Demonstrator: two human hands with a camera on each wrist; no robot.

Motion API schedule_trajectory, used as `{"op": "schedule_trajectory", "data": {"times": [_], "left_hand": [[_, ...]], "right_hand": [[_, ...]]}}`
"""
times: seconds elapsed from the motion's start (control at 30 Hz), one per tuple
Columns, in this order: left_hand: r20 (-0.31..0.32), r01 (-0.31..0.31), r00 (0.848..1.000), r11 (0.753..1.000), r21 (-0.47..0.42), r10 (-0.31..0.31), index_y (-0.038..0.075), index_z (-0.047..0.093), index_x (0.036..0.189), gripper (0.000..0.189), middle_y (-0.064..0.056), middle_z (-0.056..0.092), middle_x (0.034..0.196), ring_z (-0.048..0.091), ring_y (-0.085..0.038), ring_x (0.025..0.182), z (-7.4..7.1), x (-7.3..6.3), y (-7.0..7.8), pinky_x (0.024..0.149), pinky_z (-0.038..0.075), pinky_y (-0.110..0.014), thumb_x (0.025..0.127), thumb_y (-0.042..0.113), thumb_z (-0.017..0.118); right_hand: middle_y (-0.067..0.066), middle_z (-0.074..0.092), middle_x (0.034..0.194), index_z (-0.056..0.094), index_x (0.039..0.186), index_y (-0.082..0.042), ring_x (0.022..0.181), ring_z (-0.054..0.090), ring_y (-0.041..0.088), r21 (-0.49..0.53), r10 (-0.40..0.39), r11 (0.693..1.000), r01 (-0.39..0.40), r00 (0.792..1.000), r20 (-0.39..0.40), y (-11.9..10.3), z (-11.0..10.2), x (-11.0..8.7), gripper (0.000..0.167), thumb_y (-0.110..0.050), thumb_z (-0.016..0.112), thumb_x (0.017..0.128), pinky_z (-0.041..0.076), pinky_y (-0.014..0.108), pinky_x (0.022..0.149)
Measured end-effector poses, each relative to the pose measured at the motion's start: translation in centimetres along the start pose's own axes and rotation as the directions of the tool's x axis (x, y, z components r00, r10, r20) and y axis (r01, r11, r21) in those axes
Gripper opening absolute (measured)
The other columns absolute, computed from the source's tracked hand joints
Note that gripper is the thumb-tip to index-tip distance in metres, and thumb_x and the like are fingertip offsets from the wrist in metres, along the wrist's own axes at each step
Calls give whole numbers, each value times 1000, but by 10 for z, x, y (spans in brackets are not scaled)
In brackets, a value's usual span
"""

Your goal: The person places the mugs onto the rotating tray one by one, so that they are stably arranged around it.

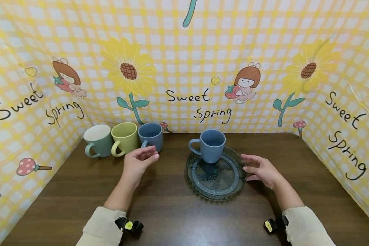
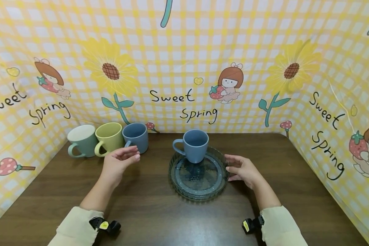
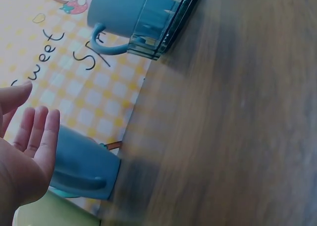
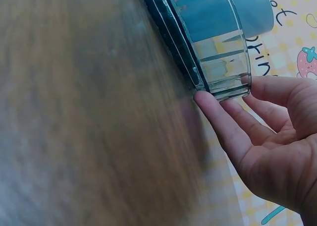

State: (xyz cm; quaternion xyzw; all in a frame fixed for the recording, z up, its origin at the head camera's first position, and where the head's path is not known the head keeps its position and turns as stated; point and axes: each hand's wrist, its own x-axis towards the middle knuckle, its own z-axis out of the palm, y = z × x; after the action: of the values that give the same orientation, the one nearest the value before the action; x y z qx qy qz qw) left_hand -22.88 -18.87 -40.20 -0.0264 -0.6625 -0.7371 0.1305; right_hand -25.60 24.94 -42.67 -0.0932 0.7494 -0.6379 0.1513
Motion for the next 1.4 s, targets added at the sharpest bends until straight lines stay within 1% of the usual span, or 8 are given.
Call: {"op": "schedule_trajectory", "data": {"times": [0.17, 0.27, 0.5, 0.77, 0.93, 1.07, 1.27, 1.4], "left_hand": [[-23, -30, 999, 1000, -6, 30, -18, 59, 117, 45, 5, 73, 92, 69, -10, 86, -6, 0, 2, 79, 59, -26, 77, -9, 78], [-45, -48, 998, 999, -18, 47, -20, 58, 117, 45, 4, 74, 91, 69, -11, 86, -10, -1, 3, 78, 59, -26, 77, -12, 76], [-133, -37, 990, 999, -17, 34, -17, 62, 114, 42, -8, 74, 89, 70, -12, 83, -18, 0, 4, 76, 59, -23, 75, -13, 77], [-183, -22, 983, 1000, -16, 18, -16, 63, 114, 41, -7, 74, 86, 70, -12, 81, -26, 3, 6, 74, 58, -21, 75, -12, 78], [-202, -10, 979, 1000, -17, 6, -7, 70, 109, 36, -9, 74, 93, 71, -13, 83, -31, 3, 5, 75, 58, -21, 74, -11, 79], [-214, 5, 977, 1000, -2, -5, -2, 73, 107, 35, -3, 74, 92, 71, -14, 86, -36, 4, 3, 75, 58, -20, 74, -10, 80], [-232, 16, 973, 1000, 20, -11, -12, 64, 116, 44, 4, 73, 85, 70, -12, 86, -41, 5, -1, 74, 57, -18, 75, -10, 79], [-229, 38, 973, 999, 14, -34, -7, 68, 113, 40, 6, 73, 87, 69, -12, 87, -43, 7, -3, 75, 57, -18, 75, -10, 79]], "right_hand": [[32, 35, 143, 35, 146, 7, 107, 56, 20, 17, 3, 1000, -3, 1000, 3, 0, 0, -3, 59, -1, 62, 94, 60, 44, 76], [32, 35, 142, 35, 146, 8, 106, 56, 21, 21, 3, 1000, -3, 1000, -1, 0, 1, -4, 60, -1, 63, 94, 60, 44, 76], [32, 37, 139, 35, 145, 8, 105, 56, 22, 31, 8, 999, -7, 1000, -15, -2, 3, -5, 59, 1, 62, 93, 60, 43, 75], [31, 39, 136, 36, 144, 8, 100, 58, 22, 54, 21, 998, -20, 999, -28, -3, 5, -7, 58, 3, 62, 92, 61, 42, 75], [31, 39, 136, 34, 145, 8, 100, 59, 22, 53, 29, 998, -27, 999, -26, -3, 5, -8, 61, 4, 62, 92, 60, 43, 76], [30, 41, 132, 33, 146, 8, 101, 59, 21, 27, 36, 999, -36, 999, -14, -6, 4, -6, 62, 1, 63, 92, 60, 44, 77], [34, 40, 137, 33, 145, 10, 110, 57, 29, -48, 29, 998, -29, 1000, -8, -14, 0, 2, 58, -9, 61, 97, 59, 41, 81], [34, 40, 140, 35, 144, 11, 112, 56, 29, -76, 34, 996, -35, 999, -9, -19, -4, 10, 55, -8, 58, 98, 59, 38, 81]]}}
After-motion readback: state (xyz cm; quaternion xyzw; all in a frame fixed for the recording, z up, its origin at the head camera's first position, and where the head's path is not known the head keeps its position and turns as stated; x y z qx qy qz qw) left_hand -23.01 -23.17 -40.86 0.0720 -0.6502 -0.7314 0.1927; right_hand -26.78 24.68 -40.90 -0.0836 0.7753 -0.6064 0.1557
